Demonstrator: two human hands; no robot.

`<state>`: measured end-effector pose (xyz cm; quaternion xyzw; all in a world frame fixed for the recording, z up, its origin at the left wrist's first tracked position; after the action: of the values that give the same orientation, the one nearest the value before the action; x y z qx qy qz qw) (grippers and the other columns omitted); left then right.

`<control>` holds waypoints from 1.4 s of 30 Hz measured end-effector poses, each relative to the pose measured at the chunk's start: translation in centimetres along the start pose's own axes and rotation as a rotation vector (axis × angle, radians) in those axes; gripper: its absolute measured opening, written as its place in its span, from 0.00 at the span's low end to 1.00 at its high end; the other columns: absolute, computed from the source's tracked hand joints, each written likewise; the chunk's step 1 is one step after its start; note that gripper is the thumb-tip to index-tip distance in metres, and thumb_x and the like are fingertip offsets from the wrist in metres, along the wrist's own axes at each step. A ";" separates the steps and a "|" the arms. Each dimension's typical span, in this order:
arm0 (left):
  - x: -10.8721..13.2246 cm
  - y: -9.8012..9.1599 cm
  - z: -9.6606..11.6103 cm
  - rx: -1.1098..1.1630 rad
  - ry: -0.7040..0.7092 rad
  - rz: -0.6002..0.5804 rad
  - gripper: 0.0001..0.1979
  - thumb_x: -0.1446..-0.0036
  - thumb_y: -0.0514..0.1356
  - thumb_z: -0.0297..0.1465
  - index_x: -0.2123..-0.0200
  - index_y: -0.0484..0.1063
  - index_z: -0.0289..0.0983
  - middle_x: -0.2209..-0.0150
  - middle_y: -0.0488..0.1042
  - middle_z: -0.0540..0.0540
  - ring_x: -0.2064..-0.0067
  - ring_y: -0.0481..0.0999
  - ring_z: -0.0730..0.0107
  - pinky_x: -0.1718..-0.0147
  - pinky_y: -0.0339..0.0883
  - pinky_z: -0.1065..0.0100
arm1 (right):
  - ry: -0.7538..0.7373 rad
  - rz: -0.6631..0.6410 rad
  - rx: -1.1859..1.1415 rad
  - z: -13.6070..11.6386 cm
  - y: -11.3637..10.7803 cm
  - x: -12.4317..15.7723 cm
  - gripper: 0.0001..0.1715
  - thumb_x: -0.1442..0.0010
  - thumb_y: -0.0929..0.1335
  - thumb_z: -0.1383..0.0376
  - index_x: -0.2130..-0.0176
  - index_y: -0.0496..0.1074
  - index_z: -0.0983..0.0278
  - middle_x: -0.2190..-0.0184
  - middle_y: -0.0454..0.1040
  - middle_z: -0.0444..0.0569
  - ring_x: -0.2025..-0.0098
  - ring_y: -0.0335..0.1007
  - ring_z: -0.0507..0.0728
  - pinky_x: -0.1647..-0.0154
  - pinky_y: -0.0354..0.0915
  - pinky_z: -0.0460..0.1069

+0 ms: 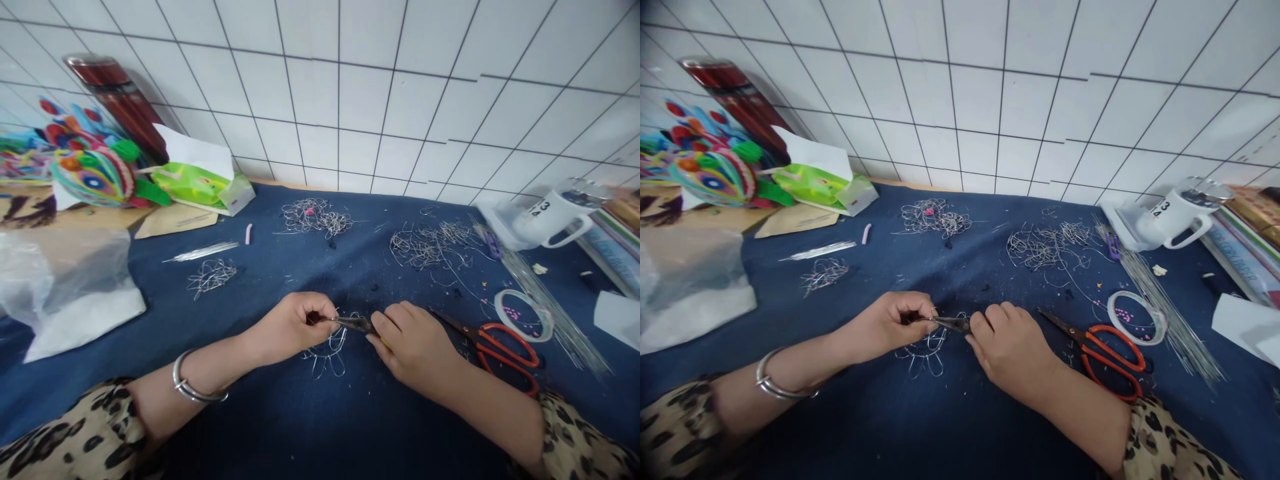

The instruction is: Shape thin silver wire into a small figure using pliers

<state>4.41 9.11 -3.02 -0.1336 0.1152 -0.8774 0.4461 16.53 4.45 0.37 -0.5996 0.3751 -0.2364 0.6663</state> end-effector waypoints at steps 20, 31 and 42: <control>0.0 -0.2 0.5 -0.017 0.021 -0.005 0.07 0.45 0.56 0.29 0.72 0.69 0.32 0.75 0.66 0.50 0.76 0.62 0.78 0.78 0.57 0.75 | 0.050 -0.019 -0.118 0.2 0.7 0.1 0.12 0.39 0.59 0.62 0.62 0.67 0.65 0.70 0.64 0.48 0.67 0.60 0.54 0.69 0.58 0.49; 0.2 -0.6 2.2 -0.164 0.138 0.041 0.07 0.45 0.55 0.25 0.74 0.70 0.32 0.73 0.68 0.48 0.73 0.66 0.75 0.73 0.60 0.72 | 0.058 0.010 -0.182 0.1 0.5 0.2 0.12 0.39 0.60 0.63 0.60 0.67 0.66 0.70 0.66 0.49 0.66 0.61 0.54 0.66 0.60 0.49; 0.2 -0.8 2.0 -0.127 0.101 0.067 0.07 0.47 0.56 0.26 0.75 0.69 0.32 0.75 0.66 0.49 0.75 0.64 0.76 0.75 0.58 0.73 | 0.018 0.078 0.007 -0.5 -0.4 0.3 0.14 0.39 0.60 0.62 0.58 0.67 0.67 0.71 0.64 0.50 0.68 0.59 0.55 0.69 0.58 0.50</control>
<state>4.34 9.21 -0.89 -0.1134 0.1975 -0.8586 0.4592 16.40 3.84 0.69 -0.5799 0.4033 -0.2173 0.6737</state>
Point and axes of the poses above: each hand's wrist, its own x-axis away from the middle knuckle, its own y-axis out of the palm, z = x × y, the point moved 9 cm from there along -x, towards the middle knuckle
